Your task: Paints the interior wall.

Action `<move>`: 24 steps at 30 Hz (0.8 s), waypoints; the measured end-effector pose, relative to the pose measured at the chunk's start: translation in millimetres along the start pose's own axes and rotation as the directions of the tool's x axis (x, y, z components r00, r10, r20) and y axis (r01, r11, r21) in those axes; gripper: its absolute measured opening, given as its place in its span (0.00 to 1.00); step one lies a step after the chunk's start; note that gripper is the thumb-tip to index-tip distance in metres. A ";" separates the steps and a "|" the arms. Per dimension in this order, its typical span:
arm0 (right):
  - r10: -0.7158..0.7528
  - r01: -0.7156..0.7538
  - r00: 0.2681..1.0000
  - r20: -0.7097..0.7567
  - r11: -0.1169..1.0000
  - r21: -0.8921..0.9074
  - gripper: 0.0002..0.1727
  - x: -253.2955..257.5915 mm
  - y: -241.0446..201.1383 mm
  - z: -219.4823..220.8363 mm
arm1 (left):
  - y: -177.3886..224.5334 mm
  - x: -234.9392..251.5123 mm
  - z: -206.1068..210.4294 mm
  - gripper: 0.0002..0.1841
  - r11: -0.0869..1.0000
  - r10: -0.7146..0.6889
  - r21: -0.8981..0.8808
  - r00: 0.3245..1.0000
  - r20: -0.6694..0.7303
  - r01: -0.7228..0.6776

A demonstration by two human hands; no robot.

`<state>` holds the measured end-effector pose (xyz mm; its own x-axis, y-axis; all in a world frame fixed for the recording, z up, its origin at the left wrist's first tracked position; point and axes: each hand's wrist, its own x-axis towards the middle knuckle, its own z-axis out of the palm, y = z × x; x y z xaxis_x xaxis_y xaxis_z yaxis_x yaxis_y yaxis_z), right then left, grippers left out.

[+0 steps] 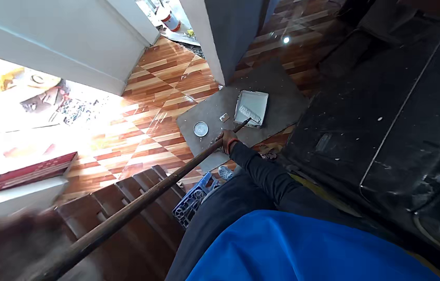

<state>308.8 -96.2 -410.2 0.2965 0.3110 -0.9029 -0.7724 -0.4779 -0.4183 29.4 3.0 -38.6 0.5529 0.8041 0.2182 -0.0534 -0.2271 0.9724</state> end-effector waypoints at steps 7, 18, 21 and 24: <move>0.178 -0.180 0.983 0.042 0.908 0.378 0.05 23.7 -26.6 -21.1 | -102.7 41.9 155.9 0.18 0.915 0.218 -0.399 0.903 0.370 -0.057; 0.142 -0.196 0.975 0.173 0.912 0.359 0.33 21.2 -59.4 -90.4 | -101.4 81.5 235.7 0.12 0.897 0.167 -0.442 0.943 0.287 -0.025; -0.023 0.028 0.999 0.037 0.990 -0.142 0.38 17.4 -76.6 -119.5 | -96.3 98.0 256.1 0.08 0.891 0.141 -0.452 0.969 0.205 -0.034; -0.405 0.324 0.913 0.050 0.644 -0.693 0.32 2.1 -110.5 -158.4 | -99.0 126.0 296.4 0.05 0.833 0.120 -0.549 0.991 0.064 -0.066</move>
<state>483.8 -172.8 -381.5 0.5550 0.5188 -0.6502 -0.0124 -0.7764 -0.6301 350.8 -36.1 -131.9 0.5944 0.7345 0.3274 -0.5371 0.0596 0.8414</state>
